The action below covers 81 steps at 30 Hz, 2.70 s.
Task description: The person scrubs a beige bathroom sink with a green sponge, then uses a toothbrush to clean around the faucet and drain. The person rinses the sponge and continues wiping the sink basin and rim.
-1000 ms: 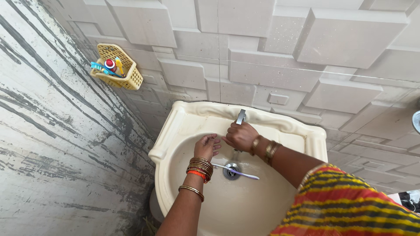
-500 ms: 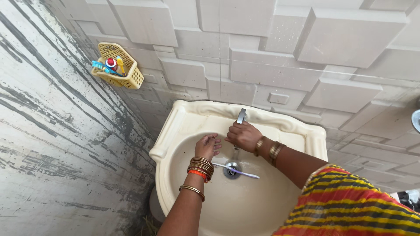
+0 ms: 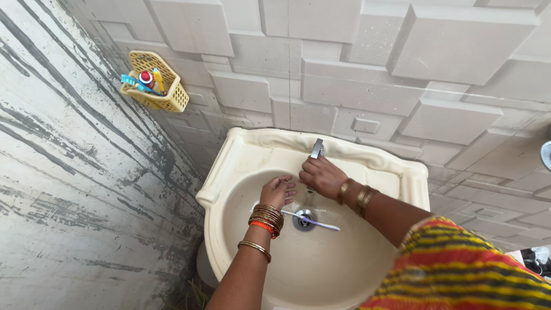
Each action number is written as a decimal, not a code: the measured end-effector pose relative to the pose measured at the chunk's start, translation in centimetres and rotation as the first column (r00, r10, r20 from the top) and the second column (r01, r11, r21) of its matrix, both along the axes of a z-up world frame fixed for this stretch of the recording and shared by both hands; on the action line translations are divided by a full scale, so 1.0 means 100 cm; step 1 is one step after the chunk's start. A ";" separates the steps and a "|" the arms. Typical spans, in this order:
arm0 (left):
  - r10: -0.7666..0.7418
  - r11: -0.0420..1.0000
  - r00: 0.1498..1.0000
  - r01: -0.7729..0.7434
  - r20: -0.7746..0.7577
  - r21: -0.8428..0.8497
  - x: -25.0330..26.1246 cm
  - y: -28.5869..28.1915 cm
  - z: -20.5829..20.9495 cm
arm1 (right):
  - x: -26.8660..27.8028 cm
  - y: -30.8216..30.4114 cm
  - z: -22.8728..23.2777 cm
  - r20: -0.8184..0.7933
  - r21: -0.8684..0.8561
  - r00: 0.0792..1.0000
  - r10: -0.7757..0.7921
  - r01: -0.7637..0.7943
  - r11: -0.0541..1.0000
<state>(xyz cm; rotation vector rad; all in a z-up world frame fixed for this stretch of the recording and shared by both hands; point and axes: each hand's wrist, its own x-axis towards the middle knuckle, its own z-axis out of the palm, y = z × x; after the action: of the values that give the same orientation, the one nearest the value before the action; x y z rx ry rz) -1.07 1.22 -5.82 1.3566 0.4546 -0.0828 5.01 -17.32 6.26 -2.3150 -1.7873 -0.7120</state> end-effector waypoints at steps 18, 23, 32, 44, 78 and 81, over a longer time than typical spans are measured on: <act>-0.174 0.608 0.935 -0.145 0.309 0.780 0.023 0.043 0.008 | -0.033 0.083 -0.029 -0.261 -0.248 0.838 -0.478 0.421 0.873; -0.250 0.057 0.958 0.159 -0.140 0.986 0.002 0.044 0.036 | -0.042 0.091 -0.019 -0.309 -0.457 0.710 -0.633 0.473 0.753; -0.228 -0.172 0.940 0.219 -0.255 0.961 -0.030 0.108 0.081 | -0.013 0.138 -0.001 -0.375 -0.522 0.773 -0.511 0.280 0.806; 0.229 0.429 0.848 0.353 -0.479 0.831 -0.031 0.150 0.107 | -0.003 0.160 -0.019 -0.433 -0.465 0.870 -0.236 0.009 0.885; 0.268 0.284 0.885 0.305 -0.381 0.909 -0.036 0.127 0.121 | -0.024 0.165 -0.029 -0.372 -0.211 0.706 -0.603 0.568 0.796; 0.290 0.279 0.874 0.314 -0.391 0.908 -0.033 0.127 0.118 | -0.023 0.181 -0.033 -0.437 -0.213 0.728 -0.528 0.487 0.847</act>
<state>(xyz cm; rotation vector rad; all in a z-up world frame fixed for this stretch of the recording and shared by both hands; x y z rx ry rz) -4.40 13.90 5.96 2.6396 1.0523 -0.1899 2.72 0.82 2.92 -2.7483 -0.9804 -0.0658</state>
